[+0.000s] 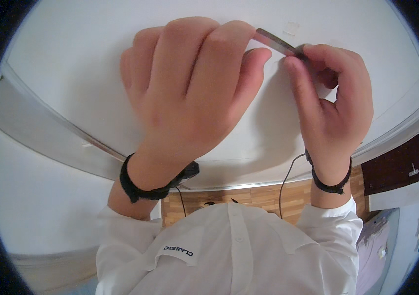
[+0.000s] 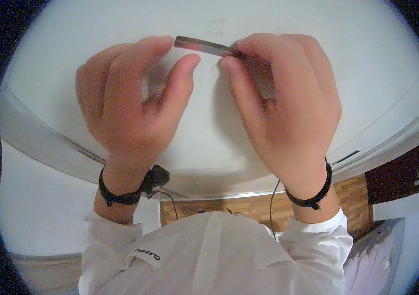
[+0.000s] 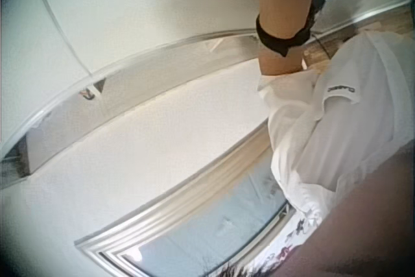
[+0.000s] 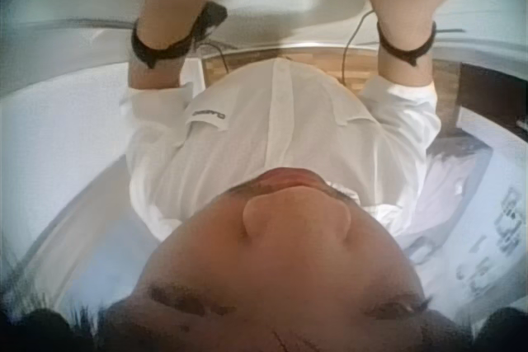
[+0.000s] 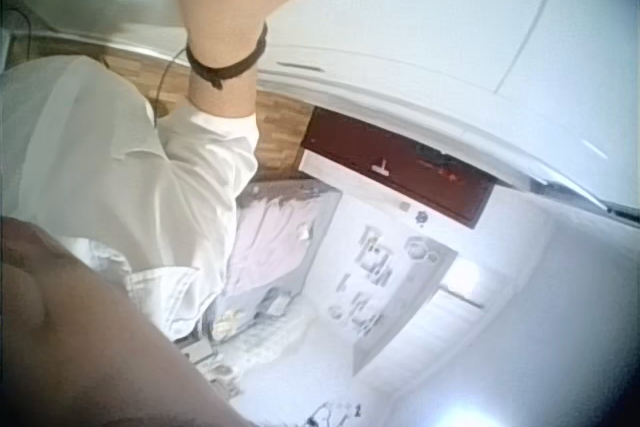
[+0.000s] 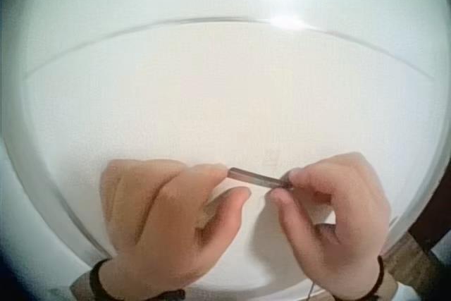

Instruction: Repairing a sliding wardrobe door using tools and a cleaning cloth.

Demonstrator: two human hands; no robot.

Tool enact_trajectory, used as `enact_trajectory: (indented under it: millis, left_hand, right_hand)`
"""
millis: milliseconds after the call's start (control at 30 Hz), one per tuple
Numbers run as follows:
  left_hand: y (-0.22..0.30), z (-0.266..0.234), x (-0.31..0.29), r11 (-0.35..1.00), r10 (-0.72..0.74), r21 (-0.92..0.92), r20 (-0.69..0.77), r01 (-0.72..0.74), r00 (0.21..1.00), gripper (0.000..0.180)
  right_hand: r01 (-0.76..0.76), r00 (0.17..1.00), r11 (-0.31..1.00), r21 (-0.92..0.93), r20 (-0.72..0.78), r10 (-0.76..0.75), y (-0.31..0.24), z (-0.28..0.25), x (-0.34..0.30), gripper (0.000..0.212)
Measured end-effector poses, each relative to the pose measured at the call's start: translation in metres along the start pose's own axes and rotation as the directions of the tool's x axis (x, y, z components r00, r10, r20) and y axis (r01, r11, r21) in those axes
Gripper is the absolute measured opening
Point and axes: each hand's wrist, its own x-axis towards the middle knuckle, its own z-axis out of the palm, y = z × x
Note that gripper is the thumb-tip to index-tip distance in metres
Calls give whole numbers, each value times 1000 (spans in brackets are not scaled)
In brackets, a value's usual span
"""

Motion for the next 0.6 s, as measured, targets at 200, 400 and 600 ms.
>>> enact_trajectory:
  millis: [200, 400, 600]
  left_hand:
    - [-9, 8, 13, 991, -129, -34, 21, 130, 991, 37]
    - [-16, 12, 24, 959, -196, -194, 85, 209, 977, 34]
    - [-22, -10, 11, 983, 93, -168, 104, -75, 990, 34]
  right_hand:
    - [-5, 1000, 999, 49, 29, 3, 7, 11, 24, 19]
    - [101, 992, 984, 150, 59, -111, 23, 11, 40, 20]
    - [21, 976, 925, 379, 193, -101, 31, 0, 24, 20]
